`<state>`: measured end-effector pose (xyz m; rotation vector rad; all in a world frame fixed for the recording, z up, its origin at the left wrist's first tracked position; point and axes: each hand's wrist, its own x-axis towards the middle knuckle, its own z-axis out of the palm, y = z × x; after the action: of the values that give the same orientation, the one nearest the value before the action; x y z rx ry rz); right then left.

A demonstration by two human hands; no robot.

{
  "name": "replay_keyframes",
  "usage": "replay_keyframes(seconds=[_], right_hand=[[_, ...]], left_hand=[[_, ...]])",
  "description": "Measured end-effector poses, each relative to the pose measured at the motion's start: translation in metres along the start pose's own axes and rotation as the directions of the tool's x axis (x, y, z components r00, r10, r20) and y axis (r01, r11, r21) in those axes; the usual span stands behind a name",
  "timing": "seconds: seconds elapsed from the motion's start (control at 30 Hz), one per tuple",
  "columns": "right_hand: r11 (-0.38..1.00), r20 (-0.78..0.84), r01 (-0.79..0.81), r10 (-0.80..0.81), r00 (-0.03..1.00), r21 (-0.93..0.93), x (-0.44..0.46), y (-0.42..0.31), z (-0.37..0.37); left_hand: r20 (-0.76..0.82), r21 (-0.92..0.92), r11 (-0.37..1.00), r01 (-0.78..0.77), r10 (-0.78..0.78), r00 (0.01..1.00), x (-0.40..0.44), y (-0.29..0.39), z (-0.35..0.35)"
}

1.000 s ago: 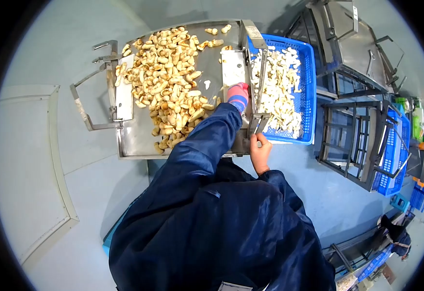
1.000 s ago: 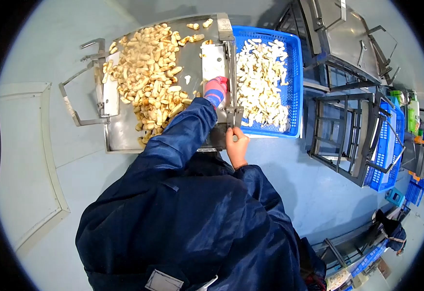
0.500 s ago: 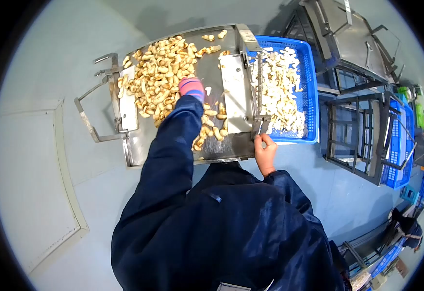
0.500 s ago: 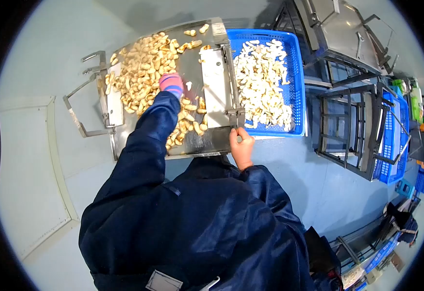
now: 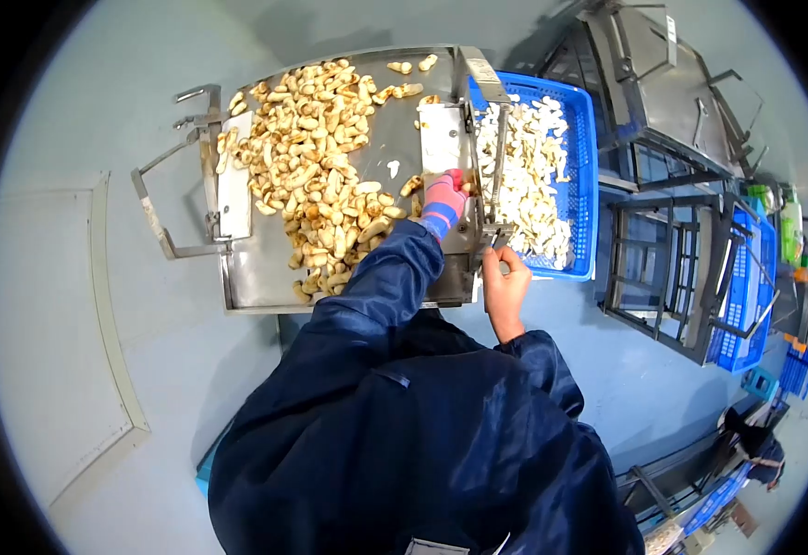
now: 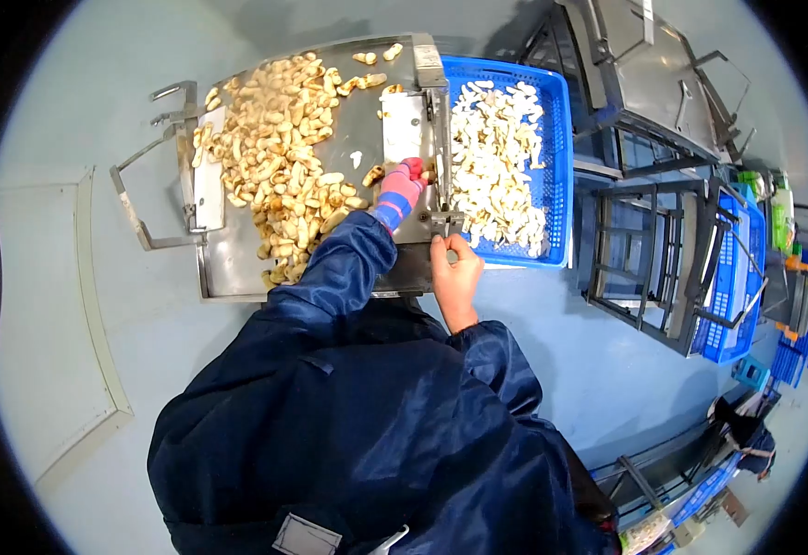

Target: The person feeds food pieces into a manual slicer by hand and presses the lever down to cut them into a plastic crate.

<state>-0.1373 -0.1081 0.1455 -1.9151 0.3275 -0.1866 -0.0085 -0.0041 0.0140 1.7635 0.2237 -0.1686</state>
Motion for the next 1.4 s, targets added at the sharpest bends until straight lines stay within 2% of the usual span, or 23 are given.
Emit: replay_keyframes(seconds=[0.13, 0.2, 0.27, 0.33, 0.4, 0.43, 0.53, 0.57, 0.63, 0.7, 0.73, 0.8, 0.87, 0.93, 0.97, 1.07, 1.1, 1.17, 1.23, 1.3, 1.33, 1.37, 1.4], right_hand=[[0.984, -0.087, 0.162, -0.168, 0.982, -0.07, -0.013, 0.037, 0.01], [0.994, 0.003, 0.083, -0.083, 0.997, -0.072, -0.023, 0.06, 0.011], [0.993, -0.003, 0.101, -0.101, 0.995, -0.064, -0.02, 0.051, 0.01], [1.0, 0.016, -0.016, 0.016, 1.0, -0.016, -0.01, 0.028, 0.002], [0.994, 0.046, -0.103, 0.101, 0.994, 0.037, -0.001, -0.004, 0.0], [0.99, -0.006, 0.102, -0.103, 0.995, -0.094, -0.007, 0.006, 0.003], [0.997, 0.053, 0.011, -0.007, 0.999, -0.076, -0.023, 0.082, 0.01], [0.998, 0.04, -0.02, 0.023, 0.999, -0.056, -0.021, 0.08, 0.009], [0.999, -0.009, -0.035, 0.035, 0.999, 0.04, -0.006, 0.021, 0.005], [0.998, 0.016, -0.037, 0.037, 0.999, 0.048, -0.002, -0.004, 0.004], [0.992, -0.013, 0.118, -0.119, 0.993, -0.047, -0.009, 0.011, 0.006], [0.997, 0.082, -0.08, 0.079, 0.994, 0.005, -0.021, 0.057, 0.012], [1.0, 0.062, -0.015, 0.014, 0.998, 0.023, -0.013, 0.071, 0.009], [0.995, -0.004, 0.055, -0.055, 0.998, 0.088, 0.001, 0.012, 0.004], [0.99, 0.027, -0.046, 0.043, 0.999, 0.131, 0.001, -0.003, 0.004], [0.999, 0.036, 0.043, -0.043, 0.998, -0.004, -0.02, 0.066, 0.01], [0.997, 0.109, -0.077, 0.078, 0.991, -0.014, -0.022, 0.069, 0.01], [0.999, 0.025, -0.022, 0.021, 0.999, 0.03, -0.009, 0.046, 0.007], [0.989, 0.041, -0.119, 0.116, 0.992, 0.084, 0.002, 0.006, -0.001], [0.987, -0.051, 0.162, -0.162, 0.986, -0.007, -0.011, 0.025, 0.006], [0.949, -0.085, 0.31, -0.315, 0.945, -0.06, -0.011, 0.043, 0.013], [0.999, 0.04, 0.042, -0.042, 0.998, -0.006, -0.021, 0.086, 0.013], [0.999, 0.078, 0.045, -0.043, 0.996, -0.03, -0.022, 0.096, 0.012]], left_hand=[[-0.129, -0.082, 0.988, -0.128, 0.117, 0.985, -0.005, -0.026, 0.016], [-0.11, 0.061, 0.994, -0.092, 0.098, 0.989, -0.02, 0.013, 0.002], [-0.088, -0.011, 0.991, -0.135, 0.133, 0.987, -0.001, -0.035, 0.014], [-0.072, 0.126, 0.988, -0.091, 0.1, 0.992, -0.001, -0.03, 0.01], [-0.074, 0.085, 0.99, -0.112, 0.118, 0.99, -0.009, -0.014, 0.003], [-0.08, 0.224, 0.964, -0.146, 0.168, 0.983, -0.012, -0.003, -0.002], [-0.034, 0.051, 0.996, -0.072, 0.074, 0.997, -0.006, -0.003, 0.001], [0.008, 0.153, 0.982, -0.107, 0.107, 0.994, 0.0, -0.013, -0.001], [0.037, -0.09, 0.994, -0.069, 0.073, 0.997, 0.024, -0.051, 0.017], [0.044, 0.003, 0.996, -0.089, 0.089, 0.995, 0.014, -0.037, 0.006], [0.073, 0.12, 0.99, -0.07, 0.061, 0.995, 0.008, -0.019, -0.003], [0.106, 0.176, 0.984, -0.031, 0.012, 0.994, 0.009, -0.005, -0.007], [0.134, 0.062, 0.998, -0.024, 0.016, 0.991, 0.024, -0.023, -0.004], [0.164, -0.124, 0.992, -0.009, 0.03, 0.986, 0.037, -0.065, 0.012], [0.175, -0.027, 0.999, -0.028, 0.033, 0.984, 0.021, -0.03, -0.003], [0.219, 0.099, 0.992, -0.078, 0.054, 0.974, 0.015, 0.0, -0.02], [0.182, 0.054, 0.994, -0.097, 0.086, 0.98, 0.018, -0.007, -0.017], [0.182, -0.257, 0.961, 0.097, -0.05, 0.982, 0.03, -0.015, -0.012], [0.185, -0.352, 0.935, -0.055, 0.127, 0.974, 0.039, -0.051, 0.01], [0.17, -0.194, 0.981, -0.023, 0.057, 0.984, 0.033, -0.041, 0.007], [0.143, 0.083, 0.993, -0.086, 0.074, 0.987, 0.021, -0.019, -0.002], [0.163, -0.032, 0.999, -0.028, 0.033, 0.986, 0.013, 0.003, -0.009], [0.159, -0.084, 0.995, -0.045, 0.058, 0.986, 0.013, -0.003, -0.009]])
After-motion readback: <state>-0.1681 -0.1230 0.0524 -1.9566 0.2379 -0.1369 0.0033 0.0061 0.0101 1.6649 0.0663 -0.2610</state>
